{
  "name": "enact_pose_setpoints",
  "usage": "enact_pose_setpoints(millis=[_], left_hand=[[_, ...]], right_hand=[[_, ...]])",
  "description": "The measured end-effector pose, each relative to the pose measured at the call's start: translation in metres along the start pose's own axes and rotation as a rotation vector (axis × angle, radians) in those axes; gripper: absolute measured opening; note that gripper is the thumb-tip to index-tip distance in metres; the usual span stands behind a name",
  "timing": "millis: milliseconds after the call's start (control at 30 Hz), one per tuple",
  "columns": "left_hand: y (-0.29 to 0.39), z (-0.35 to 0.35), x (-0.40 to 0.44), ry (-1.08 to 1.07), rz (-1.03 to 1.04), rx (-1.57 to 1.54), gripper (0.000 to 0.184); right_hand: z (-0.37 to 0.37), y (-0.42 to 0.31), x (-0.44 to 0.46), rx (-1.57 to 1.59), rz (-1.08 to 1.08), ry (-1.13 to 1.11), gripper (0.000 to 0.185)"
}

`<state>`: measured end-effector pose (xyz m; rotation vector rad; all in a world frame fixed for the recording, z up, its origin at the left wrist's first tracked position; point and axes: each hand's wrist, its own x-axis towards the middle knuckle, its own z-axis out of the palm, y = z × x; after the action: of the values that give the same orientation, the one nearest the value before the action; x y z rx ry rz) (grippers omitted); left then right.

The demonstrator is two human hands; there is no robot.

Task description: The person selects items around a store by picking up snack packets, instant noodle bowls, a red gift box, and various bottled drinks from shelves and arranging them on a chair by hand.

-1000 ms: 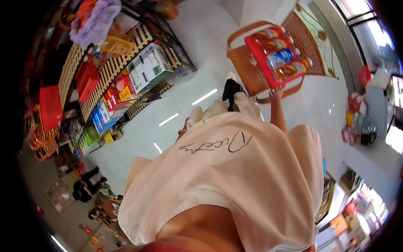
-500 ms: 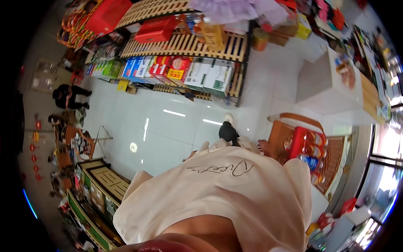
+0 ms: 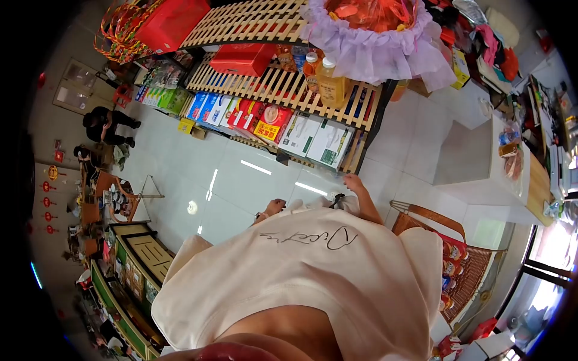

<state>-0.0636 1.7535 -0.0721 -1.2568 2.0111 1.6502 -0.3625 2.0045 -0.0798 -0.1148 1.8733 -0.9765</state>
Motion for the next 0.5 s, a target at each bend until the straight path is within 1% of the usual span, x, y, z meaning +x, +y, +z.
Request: enact_pose_setpoints(millis=[67, 100, 167, 200, 267, 333, 400, 467, 500], left_hand=[[0.027, 0.002, 0.017, -0.012, 0.033, 0.015, 0.036], [0.029, 0.005, 0.033, -0.013, 0.059, 0.030, 0.035], [0.033, 0.011, 0.063, -0.025, 0.106, 0.061, 0.033], [0.058, 0.007, 0.060, -0.091, 0.161, -0.015, 0.029], [0.089, 0.002, 0.082, -0.066, 0.240, -0.155, 0.025], [0.140, -0.010, 0.099, 0.032, 0.461, -0.114, 0.021], [0.201, -0.024, 0.120, 0.157, 0.734, -0.023, 0.022], [0.273, -0.045, 0.146, 0.143, 0.904, 0.116, 0.026], [0.319, -0.054, 0.135, 0.106, 0.864, 0.079, 0.030]], right_hand=[[-0.005, -0.007, -0.005, -0.047, 0.053, -0.059, 0.037], [-0.011, -0.003, -0.010, -0.027, 0.089, -0.033, 0.038], [-0.021, 0.016, -0.015, 0.065, 0.161, 0.103, 0.037], [-0.027, 0.030, -0.014, 0.114, 0.194, 0.176, 0.037], [-0.034, 0.059, -0.015, 0.353, 0.253, 0.324, 0.036], [-0.035, 0.069, -0.035, 0.393, 0.267, 0.436, 0.034], [-0.031, 0.080, -0.049, 0.437, 0.344, 0.392, 0.039], [-0.014, 0.090, -0.049, 0.496, 0.400, 0.424, 0.040], [-0.006, 0.076, -0.058, 0.511, 0.385, 0.455, 0.039]])
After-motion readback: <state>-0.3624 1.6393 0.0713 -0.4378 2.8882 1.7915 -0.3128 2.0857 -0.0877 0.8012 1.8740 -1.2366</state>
